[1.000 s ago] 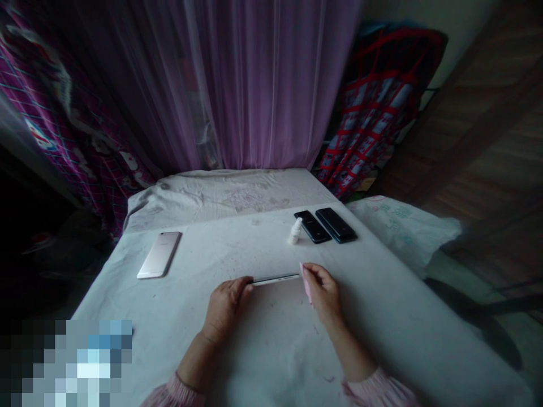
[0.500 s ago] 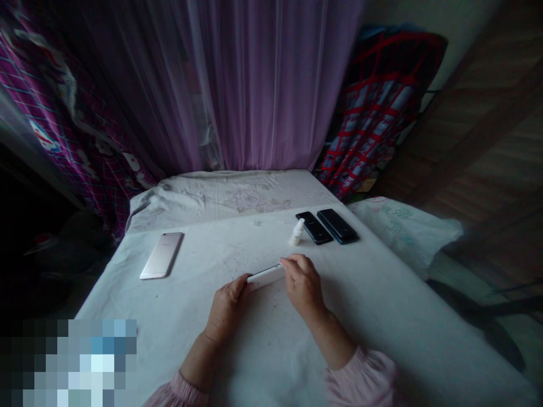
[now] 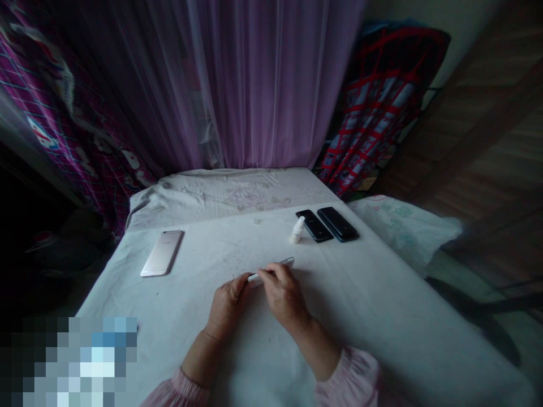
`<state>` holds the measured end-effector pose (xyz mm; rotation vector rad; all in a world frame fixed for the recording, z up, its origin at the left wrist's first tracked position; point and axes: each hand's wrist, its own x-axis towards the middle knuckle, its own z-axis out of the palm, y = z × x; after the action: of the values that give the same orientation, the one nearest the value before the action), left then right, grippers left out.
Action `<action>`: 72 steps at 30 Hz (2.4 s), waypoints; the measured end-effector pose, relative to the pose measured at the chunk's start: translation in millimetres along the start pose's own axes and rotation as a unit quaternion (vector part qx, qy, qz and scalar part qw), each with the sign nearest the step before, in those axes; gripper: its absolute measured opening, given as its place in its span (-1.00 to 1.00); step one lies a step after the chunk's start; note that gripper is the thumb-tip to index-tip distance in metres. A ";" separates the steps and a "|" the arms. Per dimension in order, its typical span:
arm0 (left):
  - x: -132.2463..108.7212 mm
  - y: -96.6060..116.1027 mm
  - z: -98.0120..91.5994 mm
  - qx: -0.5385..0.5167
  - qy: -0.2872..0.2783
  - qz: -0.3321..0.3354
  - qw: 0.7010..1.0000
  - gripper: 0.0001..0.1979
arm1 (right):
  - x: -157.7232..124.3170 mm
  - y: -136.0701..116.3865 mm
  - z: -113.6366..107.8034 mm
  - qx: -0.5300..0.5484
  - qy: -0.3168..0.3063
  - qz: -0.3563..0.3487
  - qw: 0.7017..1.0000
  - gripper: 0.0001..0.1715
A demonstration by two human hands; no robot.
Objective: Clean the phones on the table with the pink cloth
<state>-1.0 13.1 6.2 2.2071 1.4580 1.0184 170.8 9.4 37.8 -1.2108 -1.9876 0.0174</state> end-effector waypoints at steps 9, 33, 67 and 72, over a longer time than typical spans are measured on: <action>0.4 1.8 -0.3 -0.001 -0.002 -0.013 1.000 -0.72 | 2.2 54.2 -10.8 0.030 0.100 0.130 0.986 -0.64; 2.9 4.9 -1.2 -0.015 -0.001 -0.122 0.992 -0.67 | -17.3 77.9 9.9 0.066 0.009 0.293 0.954 -0.61; -2.2 28.0 -8.2 0.187 -0.109 0.065 0.974 -0.61 | -26.1 24.2 -10.2 -0.006 -0.140 0.202 0.969 -0.71; -3.2 23.2 -6.3 0.181 -0.123 0.081 0.972 -0.63 | -11.3 34.7 -3.1 -0.025 -0.141 0.205 0.968 -0.71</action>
<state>9.5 -0.7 23.1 2.6312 1.4597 0.5224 201.1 18.5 19.5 -1.7125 -1.9437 0.3661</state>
